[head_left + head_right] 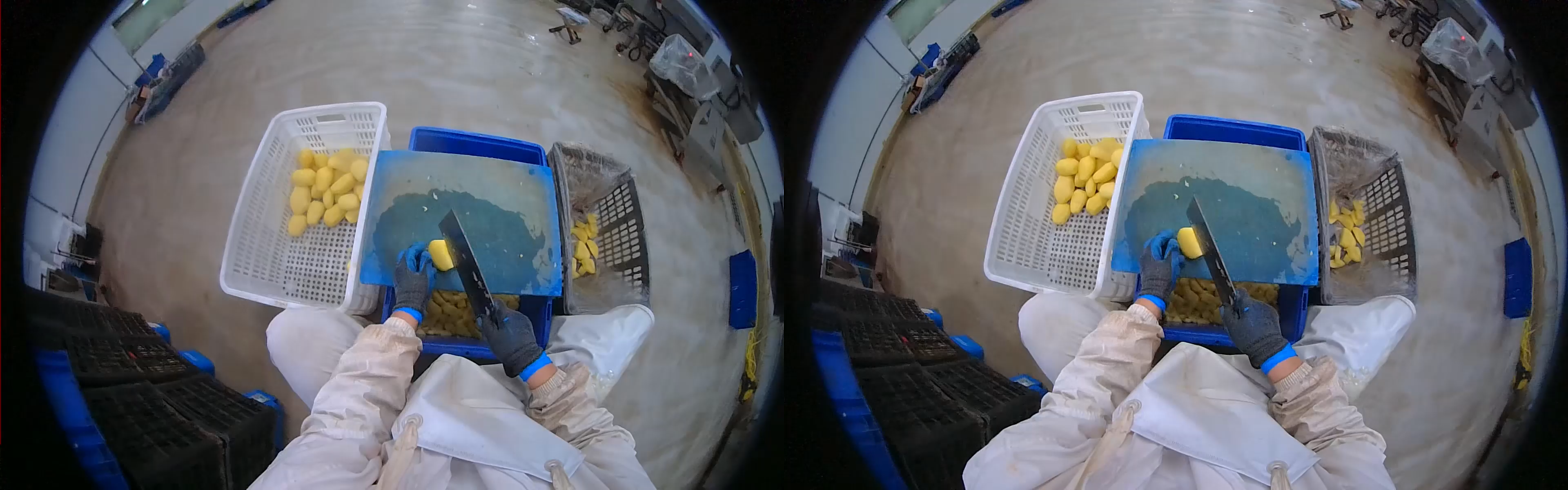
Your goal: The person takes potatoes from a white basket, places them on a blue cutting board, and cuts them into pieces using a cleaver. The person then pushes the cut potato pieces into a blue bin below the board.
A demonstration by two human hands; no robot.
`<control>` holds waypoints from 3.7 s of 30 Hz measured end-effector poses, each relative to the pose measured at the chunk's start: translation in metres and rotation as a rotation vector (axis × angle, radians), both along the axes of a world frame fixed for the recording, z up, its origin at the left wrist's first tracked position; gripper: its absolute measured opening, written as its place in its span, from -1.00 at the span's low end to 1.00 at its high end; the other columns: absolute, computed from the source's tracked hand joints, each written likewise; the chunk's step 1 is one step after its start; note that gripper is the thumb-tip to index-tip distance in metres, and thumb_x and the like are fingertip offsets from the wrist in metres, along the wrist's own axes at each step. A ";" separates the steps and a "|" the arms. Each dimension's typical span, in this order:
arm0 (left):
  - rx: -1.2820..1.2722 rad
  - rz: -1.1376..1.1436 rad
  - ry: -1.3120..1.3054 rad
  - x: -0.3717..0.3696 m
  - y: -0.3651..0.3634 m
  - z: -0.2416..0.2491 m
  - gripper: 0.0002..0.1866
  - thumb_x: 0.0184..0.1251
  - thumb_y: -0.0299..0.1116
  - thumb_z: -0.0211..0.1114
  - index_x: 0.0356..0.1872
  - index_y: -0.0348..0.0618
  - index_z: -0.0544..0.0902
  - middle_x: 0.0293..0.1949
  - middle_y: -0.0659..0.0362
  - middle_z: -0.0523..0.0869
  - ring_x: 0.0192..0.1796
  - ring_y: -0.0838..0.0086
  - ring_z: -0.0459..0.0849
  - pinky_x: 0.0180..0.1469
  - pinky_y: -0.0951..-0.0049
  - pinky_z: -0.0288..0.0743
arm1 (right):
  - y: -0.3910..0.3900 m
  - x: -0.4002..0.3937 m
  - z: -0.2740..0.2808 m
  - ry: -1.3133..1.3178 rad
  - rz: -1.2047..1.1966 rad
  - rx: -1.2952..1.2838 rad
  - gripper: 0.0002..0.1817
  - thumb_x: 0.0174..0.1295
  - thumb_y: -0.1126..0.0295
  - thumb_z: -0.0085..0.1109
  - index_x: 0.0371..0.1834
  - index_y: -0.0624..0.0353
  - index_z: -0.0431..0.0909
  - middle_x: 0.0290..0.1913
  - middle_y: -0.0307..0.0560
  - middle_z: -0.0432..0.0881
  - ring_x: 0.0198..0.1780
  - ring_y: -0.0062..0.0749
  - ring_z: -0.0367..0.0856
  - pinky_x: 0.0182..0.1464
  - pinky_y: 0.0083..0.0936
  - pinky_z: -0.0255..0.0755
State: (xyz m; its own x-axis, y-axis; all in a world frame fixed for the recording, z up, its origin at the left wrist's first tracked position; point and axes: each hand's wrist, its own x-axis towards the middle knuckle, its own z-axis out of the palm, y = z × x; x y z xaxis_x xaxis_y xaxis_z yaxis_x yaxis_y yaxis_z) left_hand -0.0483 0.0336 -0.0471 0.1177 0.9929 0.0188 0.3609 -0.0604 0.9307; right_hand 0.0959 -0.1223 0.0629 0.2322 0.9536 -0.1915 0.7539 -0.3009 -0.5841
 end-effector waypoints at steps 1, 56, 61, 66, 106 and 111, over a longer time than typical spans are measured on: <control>0.174 0.001 0.102 0.000 -0.003 0.010 -0.68 0.15 -0.34 0.24 -0.07 -0.20 0.55 -0.21 -0.06 0.58 -0.16 0.11 0.60 -0.07 0.21 0.46 | 0.002 0.000 0.000 0.005 -0.001 0.005 -0.71 0.15 0.17 0.07 -0.21 0.13 0.45 -0.50 0.14 0.58 -0.41 0.09 0.59 -0.33 -0.07 0.43; -0.345 -0.099 -0.205 -0.011 0.008 0.017 -0.51 0.03 -0.52 0.26 0.07 -0.22 0.44 -0.32 0.08 0.65 -0.37 0.38 0.67 -0.38 0.42 0.55 | 0.005 -0.021 0.013 0.136 -0.050 -0.032 -0.73 0.14 0.20 0.13 -0.25 0.18 0.48 -0.47 0.12 0.58 -0.37 0.04 0.59 -0.32 -0.17 0.42; -0.025 -0.198 0.200 -0.015 0.019 0.016 -0.47 0.01 -0.46 0.32 0.10 -0.20 0.43 -0.28 -0.01 0.66 -0.29 0.26 0.67 -0.27 0.32 0.56 | 0.003 -0.026 0.012 0.056 -0.030 -0.019 -0.71 0.15 0.19 0.12 -0.21 0.18 0.49 -0.46 0.12 0.58 -0.38 0.04 0.59 -0.32 -0.17 0.42; -0.128 -0.248 0.260 -0.015 0.023 0.024 -0.46 0.01 -0.40 0.33 0.11 -0.20 0.44 -0.31 -0.01 0.67 -0.29 0.25 0.68 -0.24 0.31 0.56 | 0.007 -0.023 0.019 0.200 -0.099 -0.025 -0.73 0.14 0.21 0.12 -0.23 0.16 0.45 -0.48 0.18 0.57 -0.37 0.10 0.57 -0.33 -0.09 0.41; -0.124 -0.271 0.214 -0.021 0.021 0.034 -0.53 0.17 -0.33 0.18 0.14 -0.19 0.43 -0.06 -0.11 0.60 0.00 0.01 0.56 0.05 0.19 0.42 | 0.068 -0.059 -0.043 -0.144 0.167 0.003 -0.58 0.18 0.18 -0.03 -0.06 0.32 0.42 -0.47 0.18 0.60 -0.41 0.02 0.62 -0.33 -0.13 0.47; -0.138 -0.125 -0.001 -0.028 0.015 -0.006 -0.50 0.21 -0.36 0.14 0.20 -0.25 0.34 -0.11 -0.11 0.62 -0.02 0.15 0.60 0.01 0.27 0.44 | 0.052 -0.065 0.002 -0.146 0.141 -0.053 -0.52 0.14 0.18 0.00 0.04 0.31 0.41 -0.49 0.17 0.59 -0.41 0.07 0.59 -0.33 -0.12 0.46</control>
State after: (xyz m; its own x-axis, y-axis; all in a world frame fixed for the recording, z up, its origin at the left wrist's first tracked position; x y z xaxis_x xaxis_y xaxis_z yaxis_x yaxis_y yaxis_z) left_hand -0.0767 0.0491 -0.0530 0.2409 0.9635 -0.1164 0.3572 0.0235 0.9337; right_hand 0.0309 -0.0701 0.0652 0.1258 0.9682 -0.2165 0.8664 -0.2135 -0.4515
